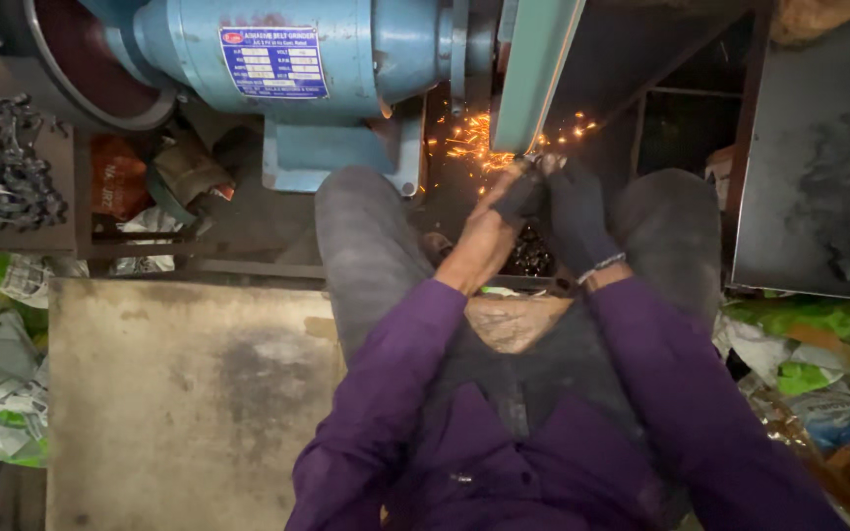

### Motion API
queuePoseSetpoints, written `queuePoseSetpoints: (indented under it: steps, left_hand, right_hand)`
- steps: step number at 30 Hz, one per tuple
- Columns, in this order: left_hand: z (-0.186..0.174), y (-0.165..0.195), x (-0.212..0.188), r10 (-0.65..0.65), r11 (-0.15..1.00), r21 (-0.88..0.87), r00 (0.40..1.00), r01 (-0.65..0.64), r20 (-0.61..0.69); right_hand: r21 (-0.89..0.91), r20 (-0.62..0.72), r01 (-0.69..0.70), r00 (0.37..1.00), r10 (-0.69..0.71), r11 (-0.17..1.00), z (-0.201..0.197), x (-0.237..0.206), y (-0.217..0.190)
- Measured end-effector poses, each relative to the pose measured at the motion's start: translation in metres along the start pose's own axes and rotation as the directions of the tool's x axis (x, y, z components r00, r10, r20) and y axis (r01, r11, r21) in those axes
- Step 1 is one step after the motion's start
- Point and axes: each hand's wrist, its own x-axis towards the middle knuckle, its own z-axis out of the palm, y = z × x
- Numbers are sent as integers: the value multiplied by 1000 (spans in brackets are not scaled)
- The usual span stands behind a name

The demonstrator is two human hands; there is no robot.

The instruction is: The person sits on the floor at a bench grinder and grinds small metal pieces against the spinning wheel, producing sparks. They place finished pieces into a container between their legs and take new pieces from a nearby tray, repeating the grinding cycle.

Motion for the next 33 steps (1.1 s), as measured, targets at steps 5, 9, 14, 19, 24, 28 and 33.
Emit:
queuePoseSetpoints:
  steps: [5,9,14,19,24,28,33]
  left_hand:
    - [-14,12,-5,101,825,564,992,-37,-82]
    - [-20,10,5,268,767,634,946,-95,-183]
    - [-22,8,24,401,498,867,887,-4,-227]
    - [-30,24,33,6,920,378,961,103,-275]
    - [-47,17,27,-149,981,72,939,179,-310]
    - [-61,2,28,-90,979,137,921,152,-379]
    - [-53,0,28,-82,975,153,905,160,-418]
  right_hand:
    - [-482,384,453,879,-284,750,6,-20,3]
    - [-349,276,222,953,-127,911,13,-13,3]
    - [-294,151,-11,987,58,956,17,4,4]
    - [-169,386,101,922,-29,980,20,3,0]
    - [-524,232,243,963,-138,816,18,-26,-10]
    - [-602,237,539,825,-512,590,21,-39,-9]
    - [-397,182,517,854,-487,759,14,-17,6]
